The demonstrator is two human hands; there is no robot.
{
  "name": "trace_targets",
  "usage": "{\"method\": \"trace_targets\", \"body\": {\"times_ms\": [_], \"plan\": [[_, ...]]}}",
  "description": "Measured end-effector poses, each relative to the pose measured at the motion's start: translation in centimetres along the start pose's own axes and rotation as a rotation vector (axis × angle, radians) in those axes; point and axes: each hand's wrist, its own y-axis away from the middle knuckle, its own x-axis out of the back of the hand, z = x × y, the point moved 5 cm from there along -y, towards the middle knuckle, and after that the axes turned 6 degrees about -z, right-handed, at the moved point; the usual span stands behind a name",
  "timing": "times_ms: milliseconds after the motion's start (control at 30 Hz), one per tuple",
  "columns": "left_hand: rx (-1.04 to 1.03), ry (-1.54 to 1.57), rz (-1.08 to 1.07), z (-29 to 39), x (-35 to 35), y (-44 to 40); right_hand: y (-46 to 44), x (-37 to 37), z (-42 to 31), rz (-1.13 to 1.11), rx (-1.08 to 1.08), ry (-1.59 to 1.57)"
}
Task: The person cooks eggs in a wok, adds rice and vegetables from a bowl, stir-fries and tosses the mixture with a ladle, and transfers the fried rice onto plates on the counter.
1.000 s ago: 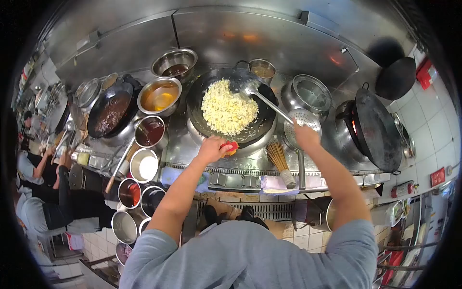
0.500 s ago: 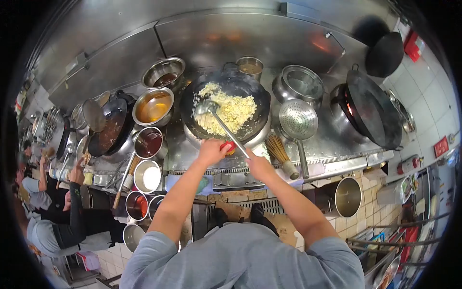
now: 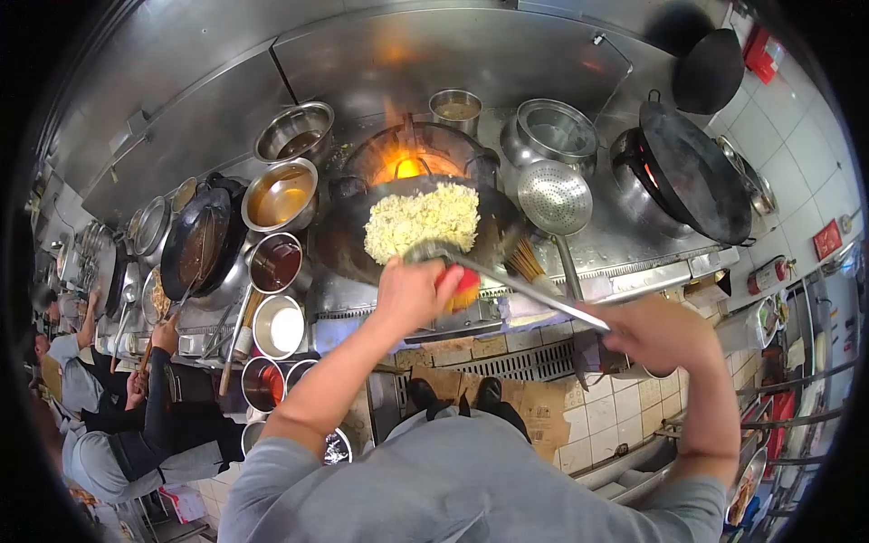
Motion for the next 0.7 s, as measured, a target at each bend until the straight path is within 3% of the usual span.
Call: {"method": "trace_targets", "body": {"times_ms": [100,167,233,267,367,500,600,667,700], "plan": [[-0.017,-0.071,0.133,-3.8,-5.8,-2.4,-8.7,-1.1,0.4,0.2,0.06,-0.079],[0.127,-0.075,0.2,-5.1,-11.9,-0.1,-15.3,-4.6,1.2,0.31,0.037,-0.071],[0.14,-0.002,0.065,-4.1,-14.8,3.6,-17.2,-5.1,0.2,0.331,-0.025,-0.059],[0.109,-0.042,-0.104,-3.4,-14.8,5.0,-16.8,-5.3,-0.7,0.368,-0.028,-0.087],[0.015,-0.014,-0.042,-2.2,-9.4,2.5,-15.2,-6.3,-1.3,0.365,-0.014,-0.141],[0.206,-0.014,-0.153,-6.6,-9.4,-1.5,-8.3,-5.2,-2.0,0.153,-0.041,-0.188],[0.219,-0.024,-0.482,-3.1,-7.9,1.2,-1.5,-2.3,-0.1,0.036,0.02,-0.07],[0.148,0.052,-0.336,-0.4,-3.0,0.8,-0.4,0.2,-1.0,0.029,0.101,-0.012],[0.128,0.043,-0.266,-0.3,-1.1,-0.6,-1.0,1.5,-1.9,-0.044,-0.034,-0.012]]}}
